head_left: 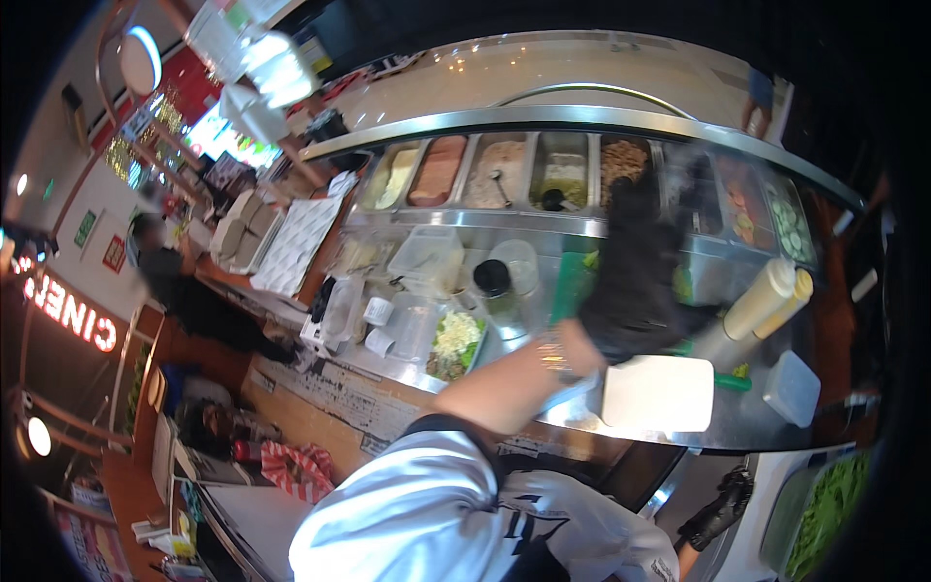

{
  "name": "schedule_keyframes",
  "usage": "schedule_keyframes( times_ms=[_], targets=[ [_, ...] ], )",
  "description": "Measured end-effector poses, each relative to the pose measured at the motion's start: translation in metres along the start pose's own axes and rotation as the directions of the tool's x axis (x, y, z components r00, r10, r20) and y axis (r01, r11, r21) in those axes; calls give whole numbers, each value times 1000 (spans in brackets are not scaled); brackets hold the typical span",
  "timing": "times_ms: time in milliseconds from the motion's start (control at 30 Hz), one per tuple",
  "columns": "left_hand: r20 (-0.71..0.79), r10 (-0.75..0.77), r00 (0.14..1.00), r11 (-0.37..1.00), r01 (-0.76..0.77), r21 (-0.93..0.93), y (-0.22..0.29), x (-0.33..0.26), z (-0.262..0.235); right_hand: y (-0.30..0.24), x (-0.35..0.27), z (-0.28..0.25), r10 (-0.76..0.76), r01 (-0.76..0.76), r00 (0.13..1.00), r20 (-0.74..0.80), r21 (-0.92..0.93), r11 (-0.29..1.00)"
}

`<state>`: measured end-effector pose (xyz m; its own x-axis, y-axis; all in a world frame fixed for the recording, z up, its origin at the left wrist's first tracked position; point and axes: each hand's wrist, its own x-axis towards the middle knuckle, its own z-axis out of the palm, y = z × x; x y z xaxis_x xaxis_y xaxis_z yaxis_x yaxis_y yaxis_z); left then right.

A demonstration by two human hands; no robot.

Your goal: The person assembles salads by placing shredded cheese, cooked meat, and lettuce into plastic containers. They then chop lettuce and tomatoes on a cutting board and add them to the containers.

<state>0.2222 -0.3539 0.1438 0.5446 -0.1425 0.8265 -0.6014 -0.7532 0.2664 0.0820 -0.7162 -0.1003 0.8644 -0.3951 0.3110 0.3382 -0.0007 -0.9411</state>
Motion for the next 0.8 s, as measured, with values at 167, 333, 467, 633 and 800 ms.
schedule_keyframes(
  times_ms=[167,333,467,633,800],
  targets=[
    [-111,-511,852,731,499,466,-116,-148,-217,-74,32,132,-143,143,989,-40,13,990],
    [1,-897,442,390,792,469,-119,-299,-224,-72,-25,326,86,-159,817,570,79,984],
    [0,-905,425,385,820,424,-113,-348,-173,-14,-91,454,239,-46,411,880,-242,969],
    [-124,-892,434,356,846,396,-116,-352,-157,12,-119,519,-41,521,329,943,-145,841],
    [-124,-941,315,236,874,425,-119,-338,-138,-42,-81,536,-442,837,267,856,21,547]
  ],
)
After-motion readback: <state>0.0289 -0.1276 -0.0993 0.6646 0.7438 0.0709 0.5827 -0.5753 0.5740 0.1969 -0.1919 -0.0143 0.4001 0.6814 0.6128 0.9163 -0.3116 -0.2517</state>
